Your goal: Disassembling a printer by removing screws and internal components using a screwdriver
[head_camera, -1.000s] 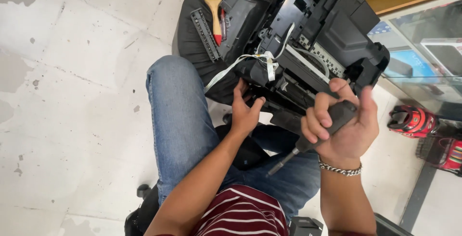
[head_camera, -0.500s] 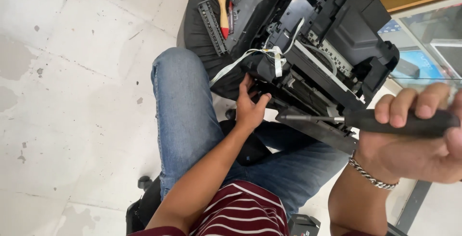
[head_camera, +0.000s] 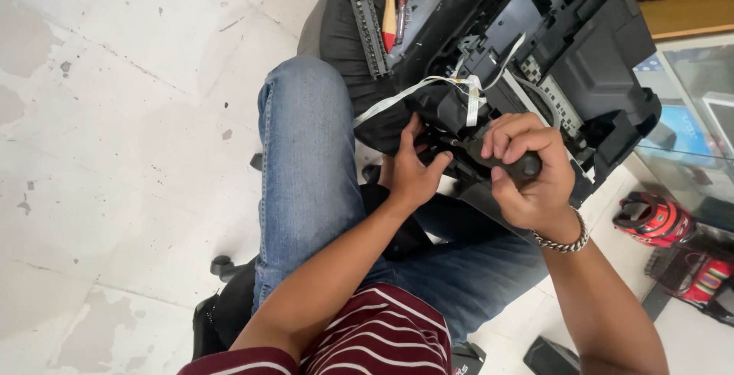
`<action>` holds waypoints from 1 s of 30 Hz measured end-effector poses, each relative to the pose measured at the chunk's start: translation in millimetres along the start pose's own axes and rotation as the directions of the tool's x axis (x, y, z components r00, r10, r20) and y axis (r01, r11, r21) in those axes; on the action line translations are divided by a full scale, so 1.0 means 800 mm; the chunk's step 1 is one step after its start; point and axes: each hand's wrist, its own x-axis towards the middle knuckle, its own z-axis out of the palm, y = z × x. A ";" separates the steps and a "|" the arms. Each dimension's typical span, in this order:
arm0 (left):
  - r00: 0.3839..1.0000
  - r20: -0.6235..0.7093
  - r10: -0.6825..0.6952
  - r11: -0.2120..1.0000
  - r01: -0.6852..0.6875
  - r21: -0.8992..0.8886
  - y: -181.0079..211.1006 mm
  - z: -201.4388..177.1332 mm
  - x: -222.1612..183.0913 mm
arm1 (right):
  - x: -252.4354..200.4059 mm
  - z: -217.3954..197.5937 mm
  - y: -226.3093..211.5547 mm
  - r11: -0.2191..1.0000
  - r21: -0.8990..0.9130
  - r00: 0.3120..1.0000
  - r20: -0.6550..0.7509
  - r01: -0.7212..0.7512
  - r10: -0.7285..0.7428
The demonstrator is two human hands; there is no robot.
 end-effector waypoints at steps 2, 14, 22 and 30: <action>1.000 0.012 0.024 1.000 -0.024 0.016 0.000 -0.002 -0.001 | 0.005 0.002 0.006 0.998 0.047 0.995 0.098 -0.031 0.026; 0.999 -0.043 -0.028 0.999 0.029 0.030 -0.005 0.001 -0.001 | -0.008 0.002 0.008 0.994 -0.022 0.956 0.272 -0.107 0.109; 0.999 -0.052 -0.012 0.999 0.014 0.043 -0.011 0.001 0.001 | -0.009 -0.003 0.010 0.993 -0.019 0.945 0.307 -0.114 0.114; 0.997 -0.068 0.021 0.999 -0.018 0.042 -0.010 0.004 0.000 | 0.004 -0.032 -0.041 0.977 -0.052 0.954 0.212 -0.206 0.213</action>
